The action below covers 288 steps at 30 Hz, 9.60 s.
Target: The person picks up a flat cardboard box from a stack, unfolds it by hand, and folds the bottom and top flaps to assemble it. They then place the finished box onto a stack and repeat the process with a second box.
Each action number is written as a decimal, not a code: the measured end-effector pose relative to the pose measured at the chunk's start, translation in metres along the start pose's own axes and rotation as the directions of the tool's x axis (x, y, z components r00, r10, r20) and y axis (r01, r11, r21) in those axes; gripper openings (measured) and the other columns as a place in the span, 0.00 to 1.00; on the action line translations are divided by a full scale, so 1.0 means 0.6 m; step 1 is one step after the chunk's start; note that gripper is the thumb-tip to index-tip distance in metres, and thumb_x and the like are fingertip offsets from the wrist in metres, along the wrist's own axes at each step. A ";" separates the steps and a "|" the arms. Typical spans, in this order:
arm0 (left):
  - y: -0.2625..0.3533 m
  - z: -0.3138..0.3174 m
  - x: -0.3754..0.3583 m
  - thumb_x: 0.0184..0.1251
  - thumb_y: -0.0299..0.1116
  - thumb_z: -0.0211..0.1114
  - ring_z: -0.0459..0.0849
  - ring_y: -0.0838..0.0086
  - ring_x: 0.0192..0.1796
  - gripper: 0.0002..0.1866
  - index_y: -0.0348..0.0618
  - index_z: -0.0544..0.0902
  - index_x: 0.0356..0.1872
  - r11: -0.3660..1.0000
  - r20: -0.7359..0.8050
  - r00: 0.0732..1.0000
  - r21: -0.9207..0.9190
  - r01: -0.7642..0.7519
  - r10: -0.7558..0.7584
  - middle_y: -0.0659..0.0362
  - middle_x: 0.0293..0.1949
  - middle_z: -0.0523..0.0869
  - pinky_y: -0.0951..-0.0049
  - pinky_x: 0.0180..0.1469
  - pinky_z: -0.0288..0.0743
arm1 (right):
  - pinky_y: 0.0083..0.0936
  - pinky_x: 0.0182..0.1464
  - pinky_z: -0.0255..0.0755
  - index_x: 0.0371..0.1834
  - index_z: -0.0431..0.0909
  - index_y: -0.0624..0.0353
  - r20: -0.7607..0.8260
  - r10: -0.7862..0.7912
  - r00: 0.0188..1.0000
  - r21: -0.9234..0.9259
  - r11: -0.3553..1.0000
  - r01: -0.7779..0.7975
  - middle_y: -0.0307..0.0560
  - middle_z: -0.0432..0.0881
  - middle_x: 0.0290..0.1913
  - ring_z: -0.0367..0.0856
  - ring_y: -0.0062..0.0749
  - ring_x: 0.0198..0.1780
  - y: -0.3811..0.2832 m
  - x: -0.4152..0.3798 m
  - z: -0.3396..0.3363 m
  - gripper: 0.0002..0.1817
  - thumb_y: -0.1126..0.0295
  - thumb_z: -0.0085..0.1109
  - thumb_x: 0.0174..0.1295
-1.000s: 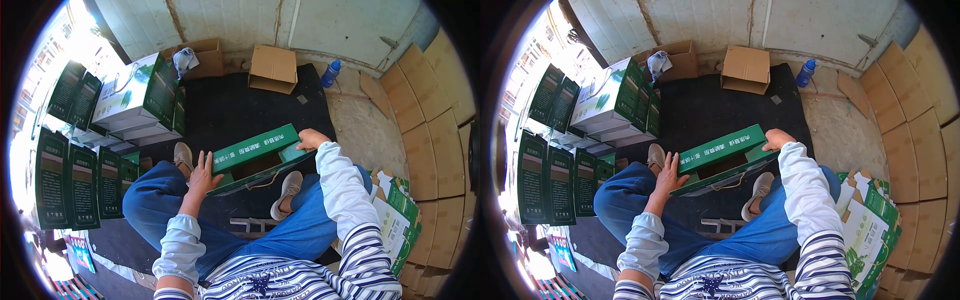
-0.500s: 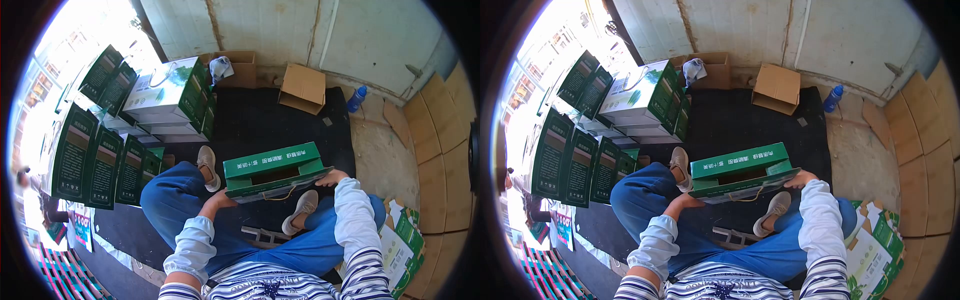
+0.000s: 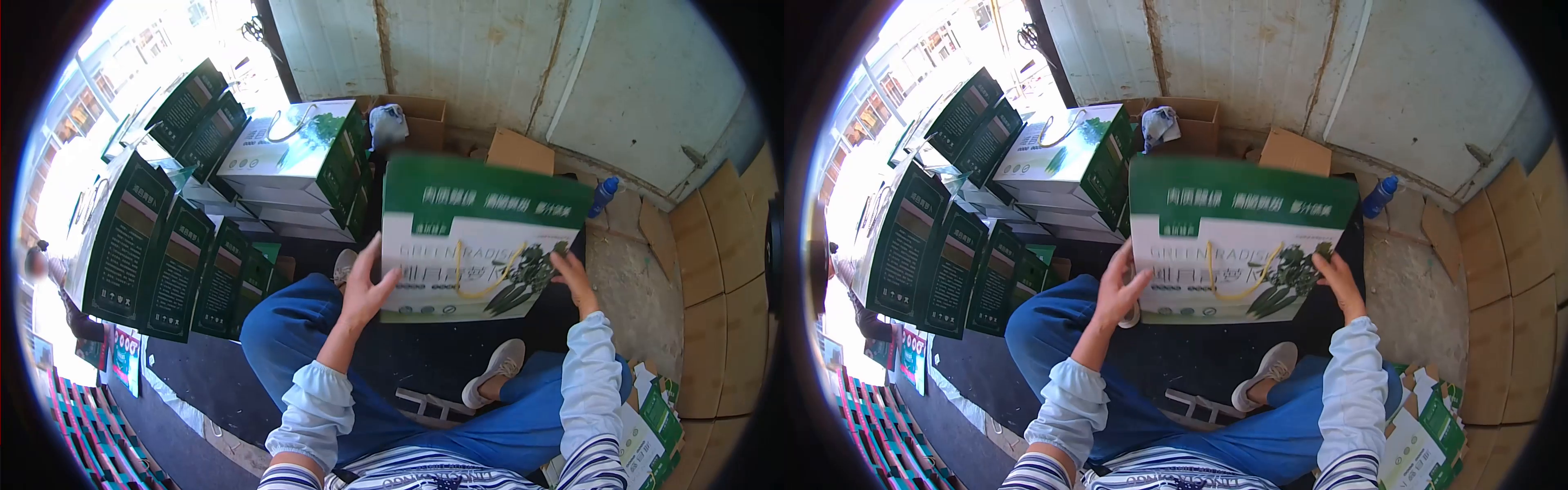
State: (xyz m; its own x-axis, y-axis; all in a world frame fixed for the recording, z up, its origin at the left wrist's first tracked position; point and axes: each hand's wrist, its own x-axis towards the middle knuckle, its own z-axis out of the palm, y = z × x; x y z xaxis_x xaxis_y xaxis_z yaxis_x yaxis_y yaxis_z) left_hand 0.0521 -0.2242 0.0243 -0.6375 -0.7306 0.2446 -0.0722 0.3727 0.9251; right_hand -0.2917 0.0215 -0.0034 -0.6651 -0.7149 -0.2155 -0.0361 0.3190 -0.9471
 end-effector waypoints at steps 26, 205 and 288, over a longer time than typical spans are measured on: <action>0.128 -0.226 0.270 0.50 0.69 0.60 0.58 0.47 0.71 0.49 0.37 0.68 0.63 0.514 -0.023 0.949 0.845 -0.150 0.314 0.38 0.67 0.62 0.43 0.69 0.46 | 0.36 0.56 0.68 0.58 0.71 0.65 -0.031 -0.592 0.805 0.055 0.803 0.593 0.61 0.79 0.48 0.77 0.52 0.50 -0.356 0.229 0.554 0.30 0.48 0.47 0.67; 0.199 0.017 0.026 0.59 0.40 0.65 0.81 0.53 0.46 0.19 0.35 0.79 0.44 0.753 0.730 0.681 0.420 -0.507 0.052 0.46 0.41 0.82 0.62 0.48 0.74 | 0.49 0.35 0.72 0.39 0.76 0.56 -0.764 -0.574 0.296 -0.528 0.292 -0.798 0.59 0.81 0.29 0.80 0.57 0.34 -0.020 -0.756 -0.348 0.08 0.69 0.47 0.63; -0.023 0.078 0.058 0.51 0.27 0.55 0.84 0.50 0.39 0.43 0.40 0.46 0.71 0.950 0.412 0.910 0.263 -0.167 0.046 0.38 0.42 0.81 0.57 0.42 0.78 | 0.30 0.34 0.75 0.36 0.75 0.70 0.166 0.021 0.986 -0.414 0.909 0.051 0.57 0.81 0.31 0.82 0.38 0.32 -0.104 -0.154 0.179 0.13 0.69 0.53 0.52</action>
State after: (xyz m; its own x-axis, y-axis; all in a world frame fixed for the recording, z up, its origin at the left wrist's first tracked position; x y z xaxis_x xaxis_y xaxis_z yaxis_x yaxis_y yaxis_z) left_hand -0.0050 -0.2283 0.0062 -0.8993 -0.4124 0.1457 -0.1639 0.6266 0.7619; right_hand -0.1480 0.0010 0.0502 -0.5325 -0.8016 -0.2717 -0.3756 0.5115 -0.7729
